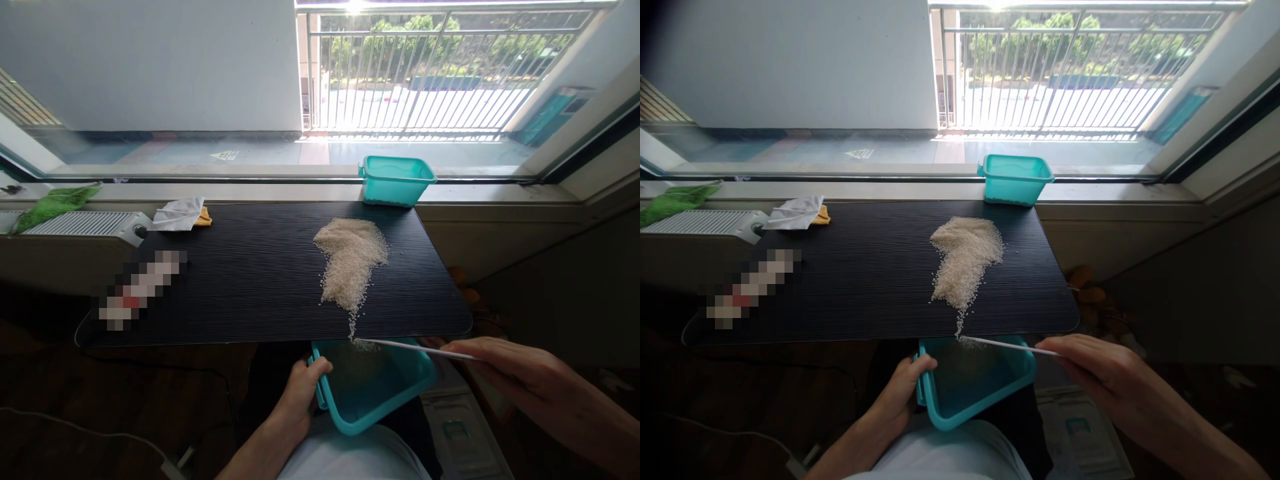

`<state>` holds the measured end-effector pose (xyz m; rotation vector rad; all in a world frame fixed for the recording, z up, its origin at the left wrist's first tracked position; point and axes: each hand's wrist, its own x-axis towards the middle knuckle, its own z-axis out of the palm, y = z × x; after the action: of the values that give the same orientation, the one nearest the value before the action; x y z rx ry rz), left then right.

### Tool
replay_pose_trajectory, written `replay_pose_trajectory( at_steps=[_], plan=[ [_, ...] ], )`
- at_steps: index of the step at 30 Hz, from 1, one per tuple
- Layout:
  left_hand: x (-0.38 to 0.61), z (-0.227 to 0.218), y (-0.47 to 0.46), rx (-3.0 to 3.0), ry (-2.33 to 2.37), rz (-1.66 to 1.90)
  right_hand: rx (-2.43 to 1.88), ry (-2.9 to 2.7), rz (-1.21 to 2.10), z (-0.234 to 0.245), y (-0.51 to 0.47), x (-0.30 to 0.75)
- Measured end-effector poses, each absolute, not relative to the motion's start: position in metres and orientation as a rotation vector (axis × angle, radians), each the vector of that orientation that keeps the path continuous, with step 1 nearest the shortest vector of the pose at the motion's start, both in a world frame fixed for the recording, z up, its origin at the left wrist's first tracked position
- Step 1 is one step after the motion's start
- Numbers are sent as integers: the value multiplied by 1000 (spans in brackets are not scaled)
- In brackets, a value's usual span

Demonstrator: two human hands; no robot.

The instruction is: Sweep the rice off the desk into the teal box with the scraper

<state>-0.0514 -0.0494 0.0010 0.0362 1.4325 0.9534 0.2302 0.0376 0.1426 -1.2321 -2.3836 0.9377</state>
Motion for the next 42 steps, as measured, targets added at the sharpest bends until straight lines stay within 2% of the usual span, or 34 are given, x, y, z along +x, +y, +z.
replay_pose_trajectory(
  at_steps=[8,11,20,42],
  plan=[
    [-51,5,-48,32,1456,960,-1235,-2370,810,127,48,241],
    [-51,4,-49,38,1462,951,-1193,-2426,877,127,50,239],
    [-52,5,-48,22,1437,938,-1146,-2443,719,128,90,211],
    [-50,3,-49,13,1421,981,-1115,-2494,912,135,55,227]
  ],
)
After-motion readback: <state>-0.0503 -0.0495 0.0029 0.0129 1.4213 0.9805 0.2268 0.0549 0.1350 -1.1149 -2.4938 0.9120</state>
